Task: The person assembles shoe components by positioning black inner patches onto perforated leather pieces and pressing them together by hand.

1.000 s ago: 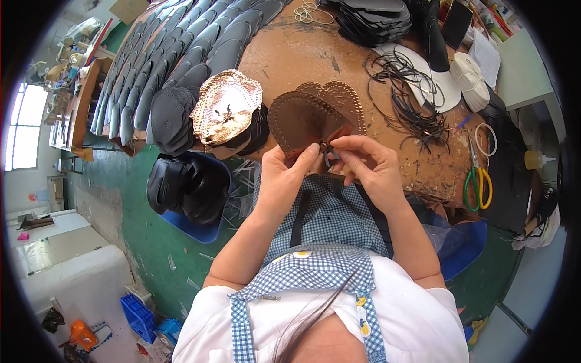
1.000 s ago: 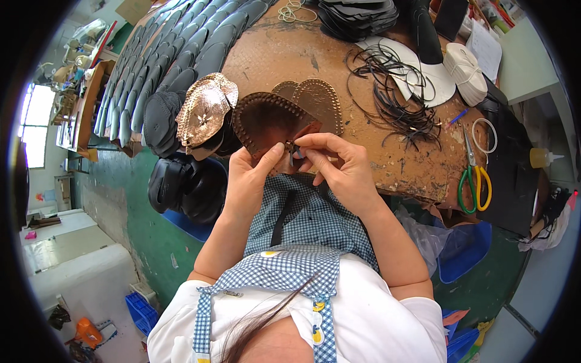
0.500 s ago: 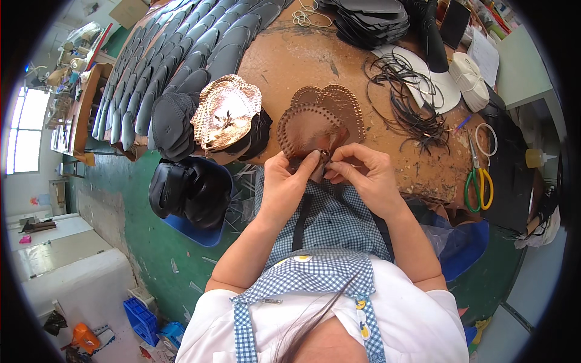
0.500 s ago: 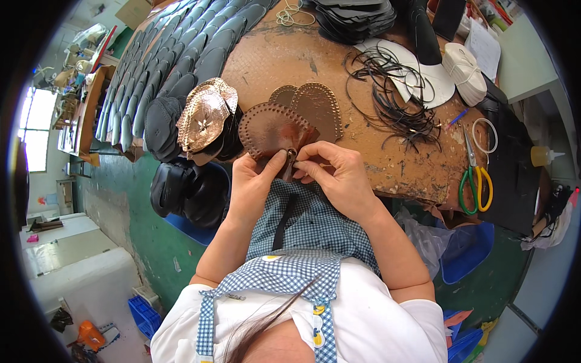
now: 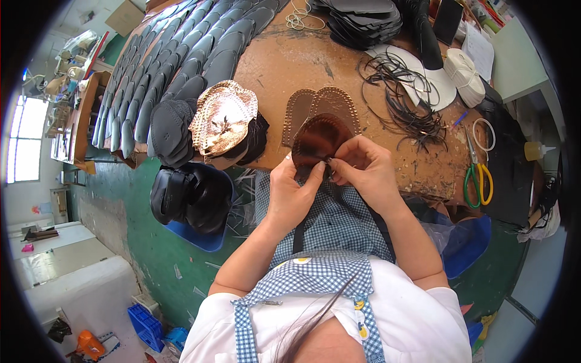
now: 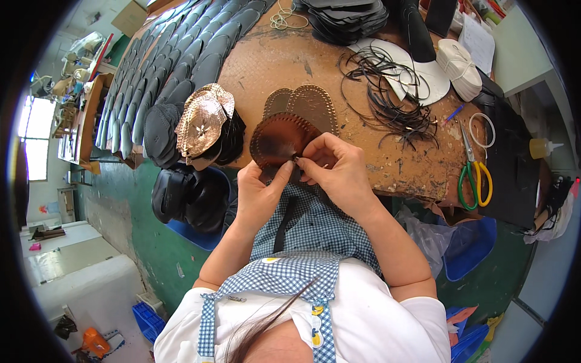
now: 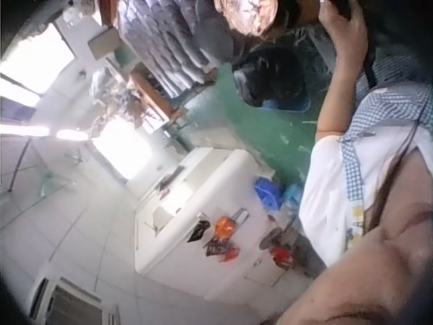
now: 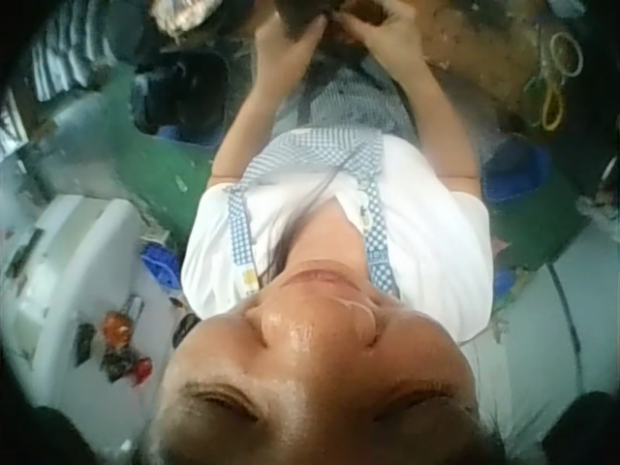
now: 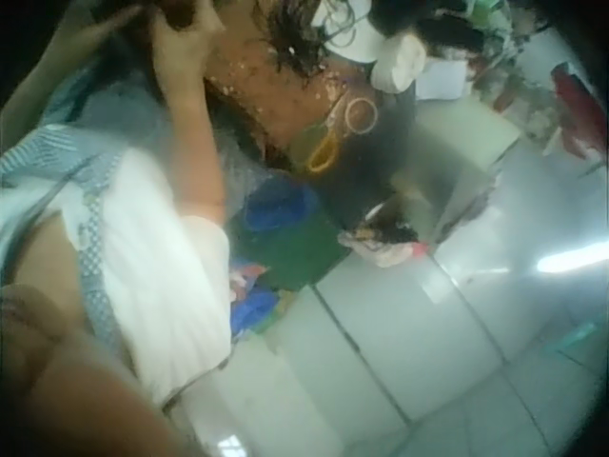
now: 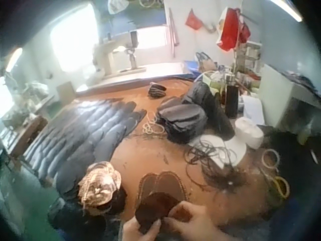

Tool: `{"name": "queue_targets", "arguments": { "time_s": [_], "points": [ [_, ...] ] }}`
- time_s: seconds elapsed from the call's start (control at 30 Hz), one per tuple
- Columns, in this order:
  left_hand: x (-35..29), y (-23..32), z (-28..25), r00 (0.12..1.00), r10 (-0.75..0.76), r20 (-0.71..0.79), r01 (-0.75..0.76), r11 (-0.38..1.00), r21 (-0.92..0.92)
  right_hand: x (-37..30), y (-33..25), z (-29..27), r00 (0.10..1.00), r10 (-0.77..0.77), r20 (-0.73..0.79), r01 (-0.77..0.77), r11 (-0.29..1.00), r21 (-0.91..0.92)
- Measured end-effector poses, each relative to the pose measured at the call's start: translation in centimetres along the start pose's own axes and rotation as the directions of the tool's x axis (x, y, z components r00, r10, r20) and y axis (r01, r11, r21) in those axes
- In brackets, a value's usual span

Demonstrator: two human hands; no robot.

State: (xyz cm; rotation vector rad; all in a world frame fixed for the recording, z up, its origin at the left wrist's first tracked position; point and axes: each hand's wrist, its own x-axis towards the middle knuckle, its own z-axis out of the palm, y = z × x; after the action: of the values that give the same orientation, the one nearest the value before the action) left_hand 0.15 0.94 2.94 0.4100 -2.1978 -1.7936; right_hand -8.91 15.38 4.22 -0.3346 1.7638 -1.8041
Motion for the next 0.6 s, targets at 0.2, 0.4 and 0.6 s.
{"name": "queue_targets", "arguments": {
  "time_s": [0.2, 0.4, 0.6],
  "points": [
    [0.26, -0.22, -0.42, 0.995, -0.095, 0.035, 0.098, 0.988, -0.121, -0.1, 0.01, 0.22, 0.998, -0.046, 0.031, 0.045, 0.999, 0.029],
    [0.29, 0.23, -0.32, 0.998, -0.055, 0.019, 0.057, 0.993, -0.104, 0.3, -0.29, 0.33, 0.998, -0.054, 0.019, 0.056, 0.992, -0.11],
    [0.2, -0.49, -0.11, 0.993, -0.099, -0.068, 0.082, 0.971, -0.224, 0.48, 0.45, 0.75, 0.978, -0.206, -0.026, 0.192, 0.947, -0.259]
  ]
}}
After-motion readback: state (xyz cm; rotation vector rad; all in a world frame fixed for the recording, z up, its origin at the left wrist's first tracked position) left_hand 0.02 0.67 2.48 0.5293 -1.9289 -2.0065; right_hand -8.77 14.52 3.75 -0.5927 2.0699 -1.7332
